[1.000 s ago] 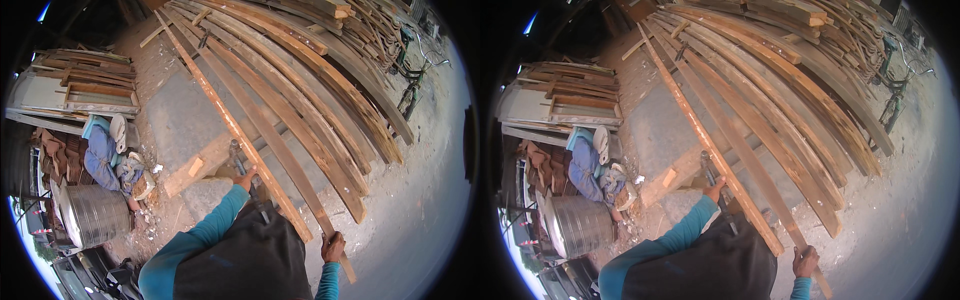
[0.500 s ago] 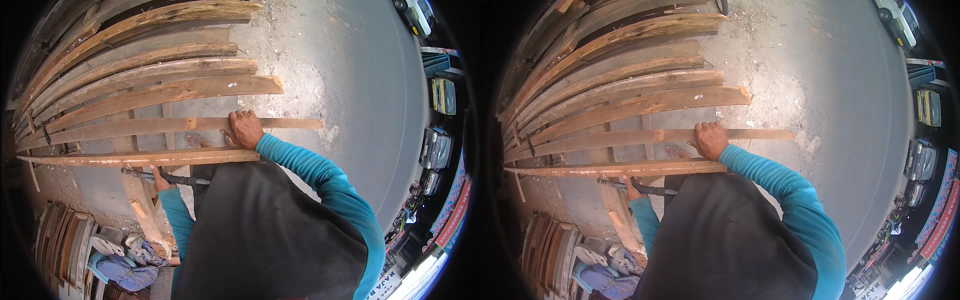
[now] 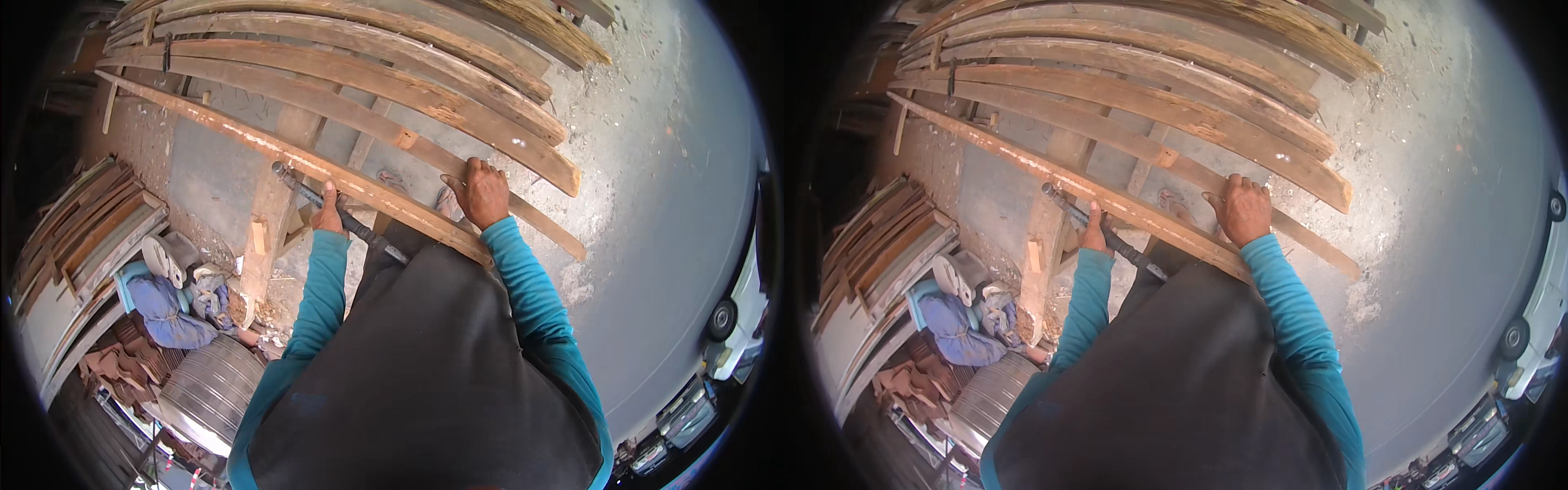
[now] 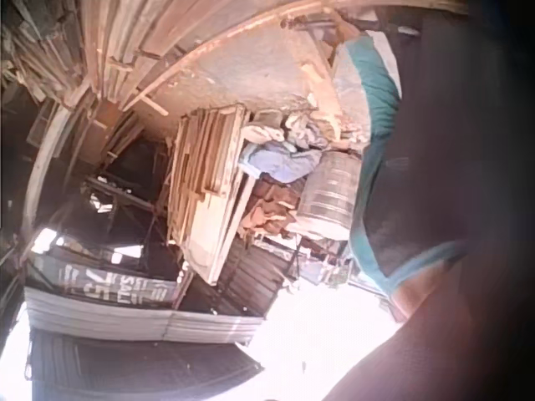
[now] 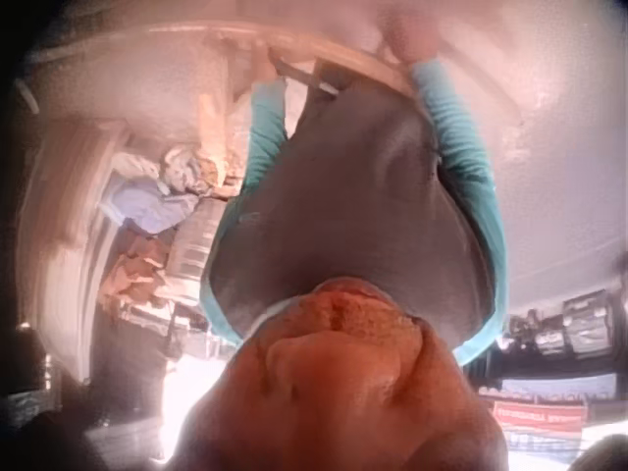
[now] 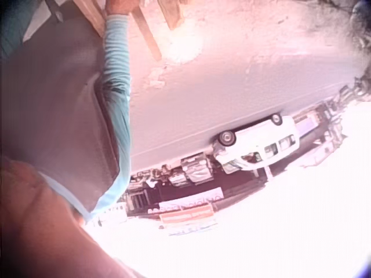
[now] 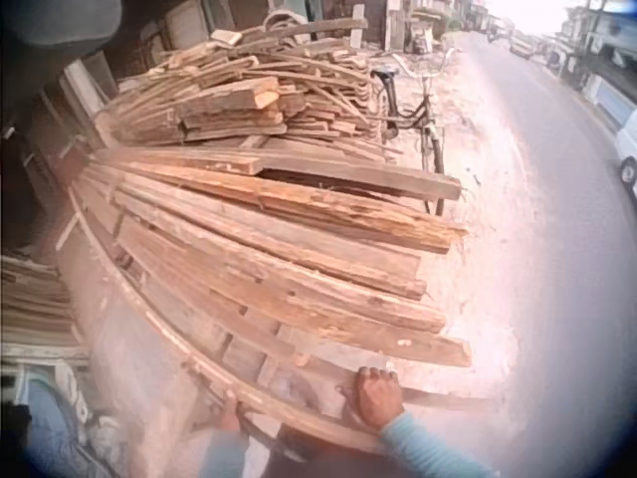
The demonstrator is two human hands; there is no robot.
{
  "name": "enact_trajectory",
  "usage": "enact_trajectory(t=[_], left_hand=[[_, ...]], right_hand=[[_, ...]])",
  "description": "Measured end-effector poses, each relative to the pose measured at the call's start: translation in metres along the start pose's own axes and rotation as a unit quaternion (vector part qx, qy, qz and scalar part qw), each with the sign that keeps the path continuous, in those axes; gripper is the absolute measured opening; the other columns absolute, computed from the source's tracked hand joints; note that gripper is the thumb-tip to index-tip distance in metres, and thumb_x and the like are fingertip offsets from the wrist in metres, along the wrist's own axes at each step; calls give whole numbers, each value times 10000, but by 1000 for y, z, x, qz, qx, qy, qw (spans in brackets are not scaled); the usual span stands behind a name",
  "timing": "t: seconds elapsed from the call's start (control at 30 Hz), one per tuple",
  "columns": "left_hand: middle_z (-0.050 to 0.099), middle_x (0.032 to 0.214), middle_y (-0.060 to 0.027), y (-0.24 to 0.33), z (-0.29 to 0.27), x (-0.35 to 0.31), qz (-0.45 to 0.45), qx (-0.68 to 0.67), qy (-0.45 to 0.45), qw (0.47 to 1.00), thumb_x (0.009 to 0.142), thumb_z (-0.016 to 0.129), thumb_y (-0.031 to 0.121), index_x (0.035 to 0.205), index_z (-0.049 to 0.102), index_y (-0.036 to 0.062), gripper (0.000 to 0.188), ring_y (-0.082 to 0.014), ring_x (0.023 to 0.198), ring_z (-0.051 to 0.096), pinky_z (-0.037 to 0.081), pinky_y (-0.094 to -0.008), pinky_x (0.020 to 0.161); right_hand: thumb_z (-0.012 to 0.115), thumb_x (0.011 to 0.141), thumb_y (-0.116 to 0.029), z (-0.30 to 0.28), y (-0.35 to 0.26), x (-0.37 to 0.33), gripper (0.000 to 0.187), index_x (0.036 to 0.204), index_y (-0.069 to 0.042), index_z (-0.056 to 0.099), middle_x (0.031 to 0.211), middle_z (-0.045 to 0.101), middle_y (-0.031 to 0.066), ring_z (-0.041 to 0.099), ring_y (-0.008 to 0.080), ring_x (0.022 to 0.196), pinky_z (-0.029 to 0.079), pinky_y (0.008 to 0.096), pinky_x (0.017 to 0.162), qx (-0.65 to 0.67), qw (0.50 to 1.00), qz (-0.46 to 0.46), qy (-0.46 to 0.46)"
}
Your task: The person removes nails from wooden planks using a hammer, placing a small wooden block under the hammer head for leverage and repositioning the planks by hand.
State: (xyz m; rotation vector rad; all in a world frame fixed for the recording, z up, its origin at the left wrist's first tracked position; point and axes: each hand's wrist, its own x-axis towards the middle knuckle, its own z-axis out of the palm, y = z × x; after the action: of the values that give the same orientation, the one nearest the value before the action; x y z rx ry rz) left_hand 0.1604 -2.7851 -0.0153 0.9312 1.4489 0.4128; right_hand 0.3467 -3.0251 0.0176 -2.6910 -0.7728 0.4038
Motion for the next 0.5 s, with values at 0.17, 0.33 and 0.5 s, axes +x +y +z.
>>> enact_trajectory(t=[0.17, 0.33, 0.5], left_hand=[[705, 1016, -102, -23, -35, 13, -10, 17, 122, 992, 852, 816, 452, 1095, 679, -56, 580, -195, 834, 640, 520, -344, 708], [682, 922, -74, -25, -50, -3, 87, -49, 158, 982, 902, 723, 245, 1059, 673, -34, 324, -179, 810, 610, 501, -330, 707], [644, 831, -50, 20, -21, -65, 209, -173, 152, 950, 962, 645, 238, 1018, 615, 62, 187, -130, 654, 558, 464, -285, 554]], right_hand=[[739, 894, -426, -55, -35, -22, 476, 1044, 6, 609, 923, 682, 191, 675, 389, 864, 504, 466, 802, 58, 981, -136, 129], [730, 916, -378, -77, -72, -56, 523, 1204, 34, 583, 1008, 665, 255, 661, 425, 936, 521, 481, 807, 225, 939, -210, -156], [700, 931, -358, -56, -124, -75, 532, 1287, 5, 543, 1043, 641, 256, 641, 445, 928, 510, 503, 806, 244, 897, -321, -179]])
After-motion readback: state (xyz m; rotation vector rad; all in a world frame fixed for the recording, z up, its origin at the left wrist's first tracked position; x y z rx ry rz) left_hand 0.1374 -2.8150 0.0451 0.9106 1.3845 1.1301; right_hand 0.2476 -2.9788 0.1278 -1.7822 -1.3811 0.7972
